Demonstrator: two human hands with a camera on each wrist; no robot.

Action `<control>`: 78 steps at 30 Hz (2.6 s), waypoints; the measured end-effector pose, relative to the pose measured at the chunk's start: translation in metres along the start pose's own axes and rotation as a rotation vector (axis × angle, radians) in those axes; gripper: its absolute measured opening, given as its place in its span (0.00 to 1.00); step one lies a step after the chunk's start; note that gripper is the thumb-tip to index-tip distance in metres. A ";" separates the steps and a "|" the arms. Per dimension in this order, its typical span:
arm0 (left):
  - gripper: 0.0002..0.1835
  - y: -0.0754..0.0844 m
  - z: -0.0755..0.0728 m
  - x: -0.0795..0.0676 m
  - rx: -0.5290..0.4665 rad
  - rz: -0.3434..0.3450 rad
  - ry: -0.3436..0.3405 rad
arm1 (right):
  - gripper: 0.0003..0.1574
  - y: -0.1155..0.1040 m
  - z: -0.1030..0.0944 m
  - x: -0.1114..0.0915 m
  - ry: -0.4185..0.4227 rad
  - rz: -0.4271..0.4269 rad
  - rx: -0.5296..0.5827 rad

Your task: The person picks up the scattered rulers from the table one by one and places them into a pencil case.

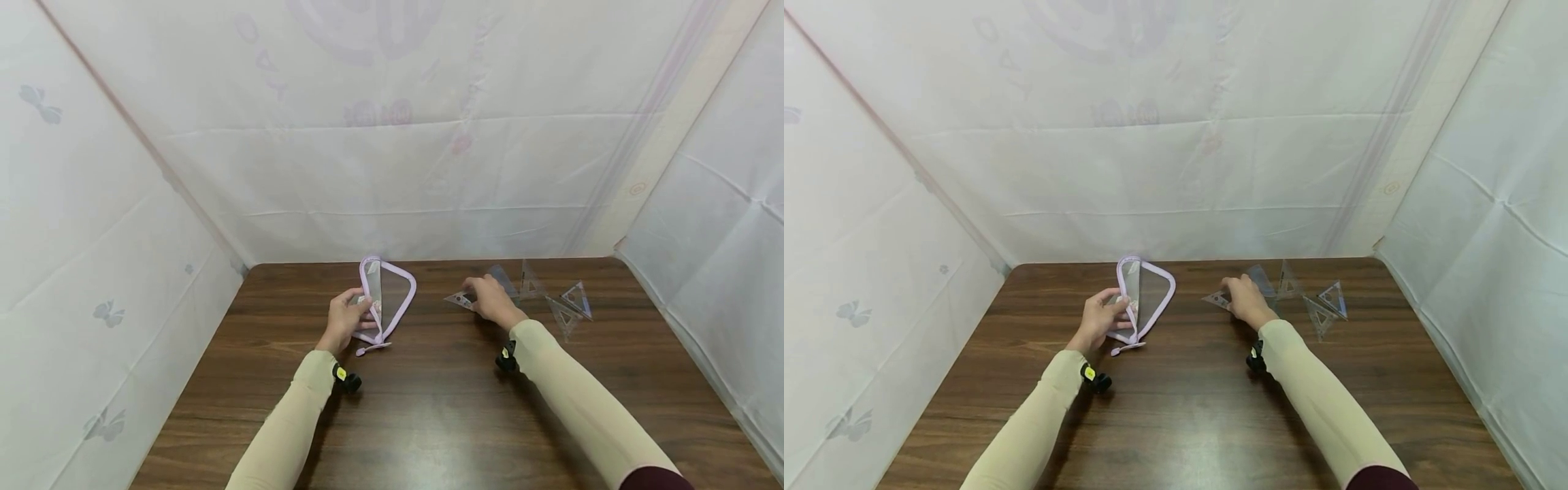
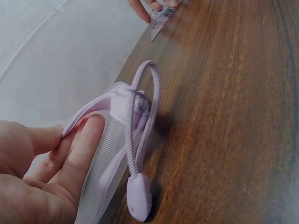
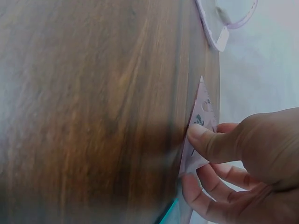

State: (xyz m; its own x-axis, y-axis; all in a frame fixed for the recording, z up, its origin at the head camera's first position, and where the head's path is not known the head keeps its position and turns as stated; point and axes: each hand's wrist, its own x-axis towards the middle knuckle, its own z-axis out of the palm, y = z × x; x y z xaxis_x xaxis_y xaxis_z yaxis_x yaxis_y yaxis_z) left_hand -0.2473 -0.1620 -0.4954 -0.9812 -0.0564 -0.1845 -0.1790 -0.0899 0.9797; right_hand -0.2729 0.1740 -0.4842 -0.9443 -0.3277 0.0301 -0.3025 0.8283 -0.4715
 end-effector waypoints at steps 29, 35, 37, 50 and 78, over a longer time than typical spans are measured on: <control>0.19 -0.002 0.004 -0.003 -0.054 -0.011 -0.110 | 0.23 0.016 -0.031 -0.015 0.160 0.077 0.212; 0.19 -0.003 0.006 -0.002 -0.065 -0.036 -0.098 | 0.24 0.016 -0.031 -0.014 0.173 0.130 0.334; 0.18 -0.004 0.006 -0.002 -0.068 -0.041 -0.094 | 0.25 0.015 -0.031 -0.014 0.183 0.129 0.366; 0.18 -0.001 0.012 -0.004 -0.075 -0.062 -0.093 | 0.24 0.007 -0.026 -0.007 0.248 0.140 0.454; 0.16 -0.002 0.020 -0.006 -0.043 -0.052 -0.069 | 0.25 -0.026 -0.009 0.013 0.272 0.159 0.569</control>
State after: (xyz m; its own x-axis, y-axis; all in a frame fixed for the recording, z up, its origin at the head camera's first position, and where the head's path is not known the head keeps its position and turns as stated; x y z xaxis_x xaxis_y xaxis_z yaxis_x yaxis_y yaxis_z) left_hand -0.2422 -0.1418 -0.4946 -0.9736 0.0179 -0.2278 -0.2281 -0.1339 0.9644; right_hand -0.2787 0.1522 -0.4635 -0.9936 -0.0319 0.1083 -0.1108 0.4627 -0.8796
